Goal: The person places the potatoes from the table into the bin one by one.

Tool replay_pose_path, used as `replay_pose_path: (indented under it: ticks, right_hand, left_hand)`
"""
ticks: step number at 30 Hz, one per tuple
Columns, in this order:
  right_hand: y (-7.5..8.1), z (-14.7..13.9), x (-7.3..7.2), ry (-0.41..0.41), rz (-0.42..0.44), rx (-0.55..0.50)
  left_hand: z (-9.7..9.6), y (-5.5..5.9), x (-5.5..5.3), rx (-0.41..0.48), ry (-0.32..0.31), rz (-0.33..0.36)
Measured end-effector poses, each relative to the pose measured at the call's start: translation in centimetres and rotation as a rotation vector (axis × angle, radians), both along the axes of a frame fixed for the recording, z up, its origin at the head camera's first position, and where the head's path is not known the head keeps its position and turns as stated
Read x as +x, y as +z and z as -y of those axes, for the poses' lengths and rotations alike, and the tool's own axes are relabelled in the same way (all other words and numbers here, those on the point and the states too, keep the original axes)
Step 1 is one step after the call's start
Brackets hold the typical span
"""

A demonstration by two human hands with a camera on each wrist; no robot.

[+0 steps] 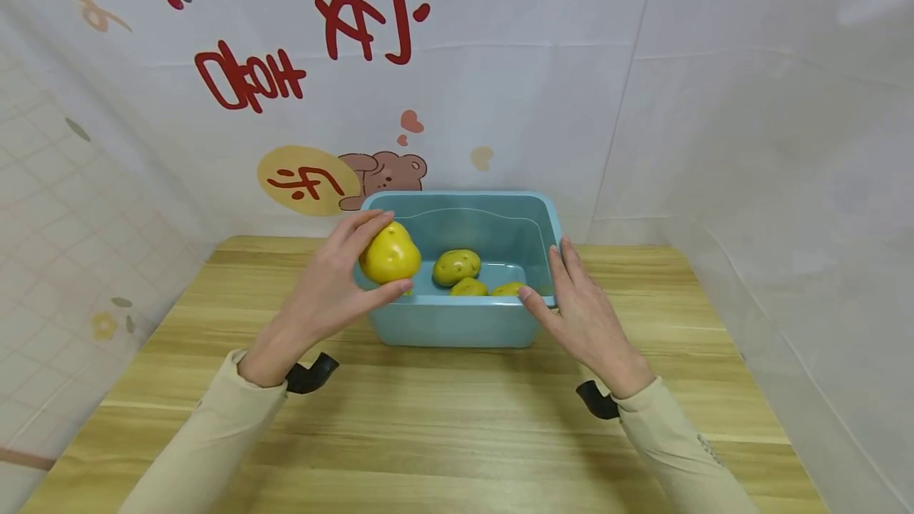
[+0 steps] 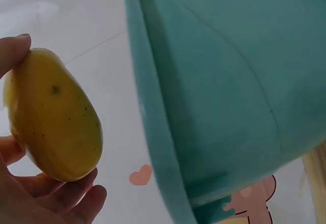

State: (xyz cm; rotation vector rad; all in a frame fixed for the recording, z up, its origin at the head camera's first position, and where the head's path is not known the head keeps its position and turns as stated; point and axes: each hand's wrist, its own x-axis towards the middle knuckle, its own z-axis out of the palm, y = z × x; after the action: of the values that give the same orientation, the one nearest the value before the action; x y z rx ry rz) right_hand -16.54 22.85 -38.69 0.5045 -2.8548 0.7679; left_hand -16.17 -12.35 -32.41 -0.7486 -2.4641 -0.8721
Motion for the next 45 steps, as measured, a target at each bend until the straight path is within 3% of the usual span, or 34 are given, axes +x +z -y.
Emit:
replay_pose_path:
  ticks: [8,18,30,37,45]
  right_hand:
    - [-0.3,0.0,-0.1,-0.008,0.009,-0.006]
    - [-0.3,0.0,-0.3,-0.006,0.004,-0.008]
    - [-0.3,0.1,-0.5,0.004,0.004,-0.006]
    - [-0.1,0.2,-0.4,0.007,0.025,-0.006]
    - [-0.2,-0.2,-0.2,0.008,-0.003,-0.05]
  left_hand:
    - [-0.6,-0.3,-1.4,-0.071,0.013,0.075]
    - [-1.2,-0.9,-3.1,-0.175,0.093,0.174]
    - [-1.5,-1.5,-4.2,-0.247,0.148,0.286]
    - [-0.8,-1.9,-3.4,-0.285,0.13,0.266]
    - [0.8,-2.7,-0.7,-0.096,0.103,0.124]
